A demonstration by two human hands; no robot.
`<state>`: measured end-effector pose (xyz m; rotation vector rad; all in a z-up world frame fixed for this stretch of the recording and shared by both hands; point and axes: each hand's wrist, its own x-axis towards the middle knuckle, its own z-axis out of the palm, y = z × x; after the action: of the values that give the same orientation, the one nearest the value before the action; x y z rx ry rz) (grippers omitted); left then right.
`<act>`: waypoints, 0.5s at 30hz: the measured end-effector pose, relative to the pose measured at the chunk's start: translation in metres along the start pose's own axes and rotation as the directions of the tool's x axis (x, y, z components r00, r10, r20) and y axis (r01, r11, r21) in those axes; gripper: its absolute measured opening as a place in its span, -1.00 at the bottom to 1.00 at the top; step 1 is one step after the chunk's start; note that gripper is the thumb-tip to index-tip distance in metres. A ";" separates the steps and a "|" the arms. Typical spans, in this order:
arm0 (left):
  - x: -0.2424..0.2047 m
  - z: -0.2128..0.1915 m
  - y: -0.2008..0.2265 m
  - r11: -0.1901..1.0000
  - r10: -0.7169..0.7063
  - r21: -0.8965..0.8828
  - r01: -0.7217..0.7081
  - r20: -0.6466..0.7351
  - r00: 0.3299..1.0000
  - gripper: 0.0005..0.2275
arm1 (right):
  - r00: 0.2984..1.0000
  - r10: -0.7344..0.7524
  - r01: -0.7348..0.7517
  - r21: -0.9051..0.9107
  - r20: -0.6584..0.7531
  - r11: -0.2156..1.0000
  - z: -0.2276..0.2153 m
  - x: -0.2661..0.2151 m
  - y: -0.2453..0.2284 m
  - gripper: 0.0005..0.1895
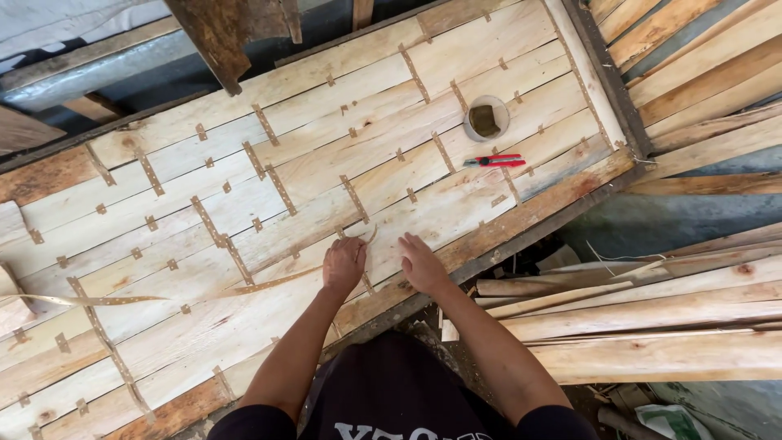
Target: Fitting, gluing, and trimming small wooden strips to create a patterned wooden panel.
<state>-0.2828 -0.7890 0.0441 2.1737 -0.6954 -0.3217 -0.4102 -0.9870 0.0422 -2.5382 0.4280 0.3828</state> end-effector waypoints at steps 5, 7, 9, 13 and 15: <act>0.017 0.017 0.025 1.000 0.017 -0.017 -0.017 0.018 1.000 -0.92 | 0.997 0.082 -0.082 -0.020 0.004 0.996 -0.023 0.000 0.019 -0.42; 0.025 0.025 0.036 1.000 0.011 -0.026 -0.010 0.033 0.999 -0.92 | 0.994 0.104 -0.103 -0.022 0.020 0.994 -0.030 0.003 0.029 -0.41; 0.035 0.033 0.047 0.999 0.041 -0.031 -0.040 0.023 0.999 -0.93 | 0.996 0.078 -0.081 -0.062 -0.041 0.995 -0.035 0.007 0.045 -0.42; 0.050 0.054 0.069 1.000 0.004 0.006 -0.005 0.055 0.998 -0.92 | 0.991 0.014 -0.028 -0.107 -0.130 0.994 -0.056 0.023 0.085 -0.40; 0.057 0.068 0.080 0.999 -0.039 0.019 0.037 0.095 0.995 -0.92 | 0.992 0.040 -0.046 -0.046 -0.119 0.998 -0.068 0.027 0.106 -0.40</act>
<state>-0.2960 -0.9062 0.0628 2.2014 -0.7129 -0.4431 -0.4130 -1.1163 0.0401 -2.6114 0.5244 0.2627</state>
